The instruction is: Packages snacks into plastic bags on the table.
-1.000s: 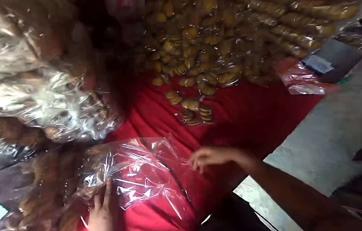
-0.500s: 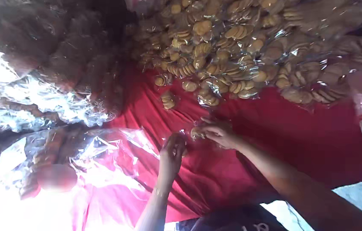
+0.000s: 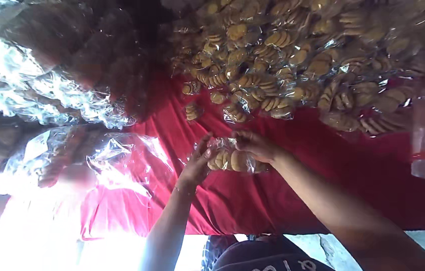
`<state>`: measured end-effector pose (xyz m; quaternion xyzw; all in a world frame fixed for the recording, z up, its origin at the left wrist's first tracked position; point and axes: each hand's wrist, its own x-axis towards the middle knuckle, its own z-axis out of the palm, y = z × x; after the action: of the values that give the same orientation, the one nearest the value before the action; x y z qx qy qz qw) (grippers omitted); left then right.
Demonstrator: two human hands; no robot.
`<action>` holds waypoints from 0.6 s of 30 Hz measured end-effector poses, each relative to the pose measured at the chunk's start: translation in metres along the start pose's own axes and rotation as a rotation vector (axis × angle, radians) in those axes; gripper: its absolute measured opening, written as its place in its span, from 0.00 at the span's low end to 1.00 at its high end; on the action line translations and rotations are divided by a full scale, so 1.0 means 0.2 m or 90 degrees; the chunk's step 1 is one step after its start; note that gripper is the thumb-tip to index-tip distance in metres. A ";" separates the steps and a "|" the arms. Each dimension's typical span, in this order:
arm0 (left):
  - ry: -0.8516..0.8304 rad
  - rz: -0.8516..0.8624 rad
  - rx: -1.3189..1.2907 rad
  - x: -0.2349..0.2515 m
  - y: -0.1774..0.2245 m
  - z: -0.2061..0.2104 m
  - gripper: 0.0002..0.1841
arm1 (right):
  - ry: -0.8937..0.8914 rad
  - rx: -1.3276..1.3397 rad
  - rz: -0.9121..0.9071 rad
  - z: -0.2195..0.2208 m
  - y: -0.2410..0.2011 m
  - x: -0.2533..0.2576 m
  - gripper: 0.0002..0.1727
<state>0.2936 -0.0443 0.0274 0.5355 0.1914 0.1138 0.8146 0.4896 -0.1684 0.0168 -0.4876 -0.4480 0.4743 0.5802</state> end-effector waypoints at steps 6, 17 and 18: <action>0.058 -0.003 0.042 -0.16 -0.03 0.16 0.17 | 0.071 -0.599 -0.194 0.10 -0.09 -0.19 0.14; 0.173 0.184 0.442 -0.27 -0.30 0.36 0.15 | 0.277 -0.321 0.000 0.21 0.26 -1.05 0.19; 0.195 0.210 0.628 -0.17 -0.29 0.31 0.16 | 0.368 -0.340 0.018 0.16 0.28 -1.08 0.20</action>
<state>0.2891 -0.1314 0.0022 0.8545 0.2519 0.2137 0.4008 0.4194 -0.3727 -0.0469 -0.7411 -0.3668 0.1919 0.5286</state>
